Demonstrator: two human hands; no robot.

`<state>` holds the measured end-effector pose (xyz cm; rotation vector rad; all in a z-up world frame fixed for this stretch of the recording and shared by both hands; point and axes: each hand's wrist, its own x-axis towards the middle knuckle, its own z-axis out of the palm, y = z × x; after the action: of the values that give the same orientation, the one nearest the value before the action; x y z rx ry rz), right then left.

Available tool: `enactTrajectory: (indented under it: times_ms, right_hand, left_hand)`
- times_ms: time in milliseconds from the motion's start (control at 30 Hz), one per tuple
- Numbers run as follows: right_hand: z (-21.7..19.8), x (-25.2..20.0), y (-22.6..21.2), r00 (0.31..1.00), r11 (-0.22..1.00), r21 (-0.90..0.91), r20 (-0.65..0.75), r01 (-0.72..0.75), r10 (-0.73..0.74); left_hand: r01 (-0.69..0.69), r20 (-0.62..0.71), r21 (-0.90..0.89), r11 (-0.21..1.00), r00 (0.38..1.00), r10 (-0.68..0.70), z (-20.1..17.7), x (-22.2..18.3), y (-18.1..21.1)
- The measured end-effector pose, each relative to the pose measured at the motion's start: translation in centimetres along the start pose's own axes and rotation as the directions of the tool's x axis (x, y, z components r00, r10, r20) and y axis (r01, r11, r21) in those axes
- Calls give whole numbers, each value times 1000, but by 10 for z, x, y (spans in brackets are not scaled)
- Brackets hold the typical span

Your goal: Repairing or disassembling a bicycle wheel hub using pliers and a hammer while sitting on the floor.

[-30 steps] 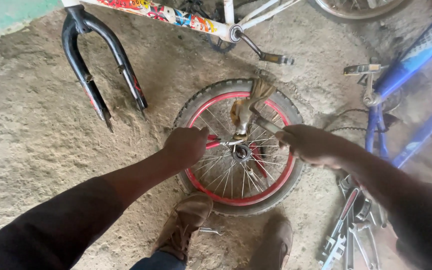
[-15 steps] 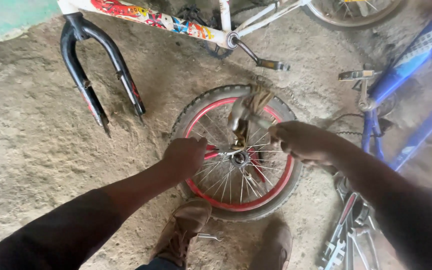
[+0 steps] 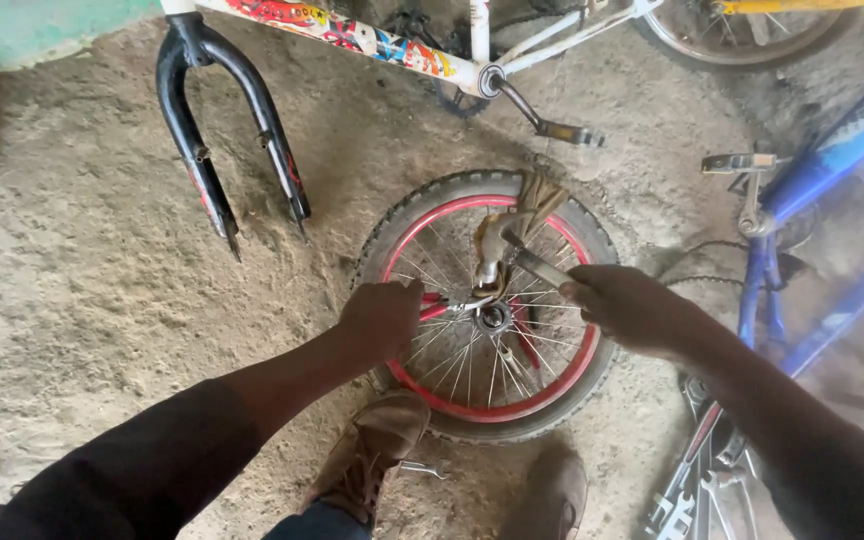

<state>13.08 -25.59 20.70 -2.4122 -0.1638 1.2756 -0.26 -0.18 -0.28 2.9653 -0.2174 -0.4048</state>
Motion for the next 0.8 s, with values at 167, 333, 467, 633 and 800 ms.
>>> enactTrajectory:
  times_ms: [167, 333, 467, 633, 800]
  right_hand:
    - [-28, -24, -40, 914, 978, 58, -371, 201, -166]
    - [-10, 15, -22, 917, 981, 18, -360, 192, -173]
    - [-5, 17, -31, 999, 949, -312, 26, 52, -47]
    - [-20, -12, -61, 938, 962, 98, -266, 256, -222]
    - [-3, -1, -44, 940, 971, 4, -253, 239, -230]
  left_hand:
    - [27, 32, -82, 996, 999, -24, -6, -1, 3]
    - [33, -21, -34, 999, 999, -34, -15, -5, 8]
    - [30, -48, -61, 998, 998, -33, -8, -2, 13]
    - [49, -120, -5, 999, 992, -49, -7, -10, 16]
    - [54, -32, -141, 989, 998, -59, -4, -6, 15]
